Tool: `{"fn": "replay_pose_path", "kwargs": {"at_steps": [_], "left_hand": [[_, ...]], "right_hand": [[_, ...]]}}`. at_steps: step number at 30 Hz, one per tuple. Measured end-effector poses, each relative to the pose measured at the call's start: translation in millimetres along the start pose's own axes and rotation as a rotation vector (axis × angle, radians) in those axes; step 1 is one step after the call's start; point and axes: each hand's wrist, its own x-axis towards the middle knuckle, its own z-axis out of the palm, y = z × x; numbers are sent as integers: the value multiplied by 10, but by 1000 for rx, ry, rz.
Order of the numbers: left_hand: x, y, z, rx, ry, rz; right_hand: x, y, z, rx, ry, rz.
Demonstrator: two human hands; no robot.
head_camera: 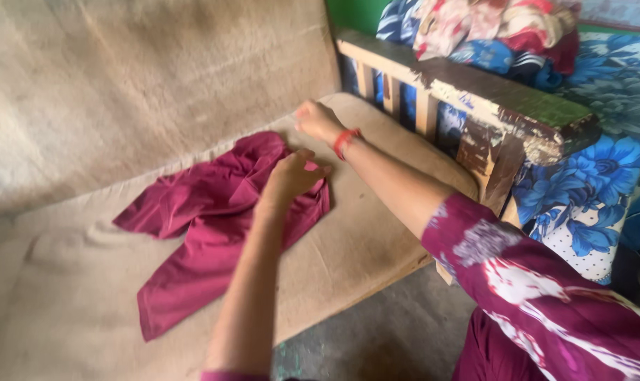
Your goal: The person folds a maroon long-sleeved shirt and a blue t-shirt on a cushioned chair, then places each folded item into a plastic basket. The person repeats the folding process for the maroon shirt and then folds the blue t-shirt, stacking them in the basket.
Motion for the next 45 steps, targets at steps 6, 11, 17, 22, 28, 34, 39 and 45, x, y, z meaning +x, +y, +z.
{"fn": "replay_pose_path", "kwargs": {"at_steps": [6, 11, 17, 22, 28, 34, 39, 45], "left_hand": [[-266, -683, 292, 359, 204, -407], [-718, -1301, -1, 648, 316, -540], [-1305, -1896, -46, 526, 433, -659], [-1428, -2038, 21, 497, 731, -658], [-1446, -1996, -27, 534, 685, -811], [-1382, -2011, -52, 445, 799, -819], [-1232, -2377, -129, 492, 688, -896], [-1015, -2550, -549, 202, 751, -1075]], "right_hand": [[-989, -123, 385, -172, 1, -343], [-1381, -439, 822, -104, -54, -699], [-1687, -476, 1357, -359, -96, -693], [-1726, -301, 1474, -418, -43, -626], [-1683, -284, 1378, -321, 116, -588], [-1707, -327, 1298, -283, 131, -634], [-1681, -337, 1337, -225, 76, -595], [-1718, -534, 1282, -319, 143, -729]]}}
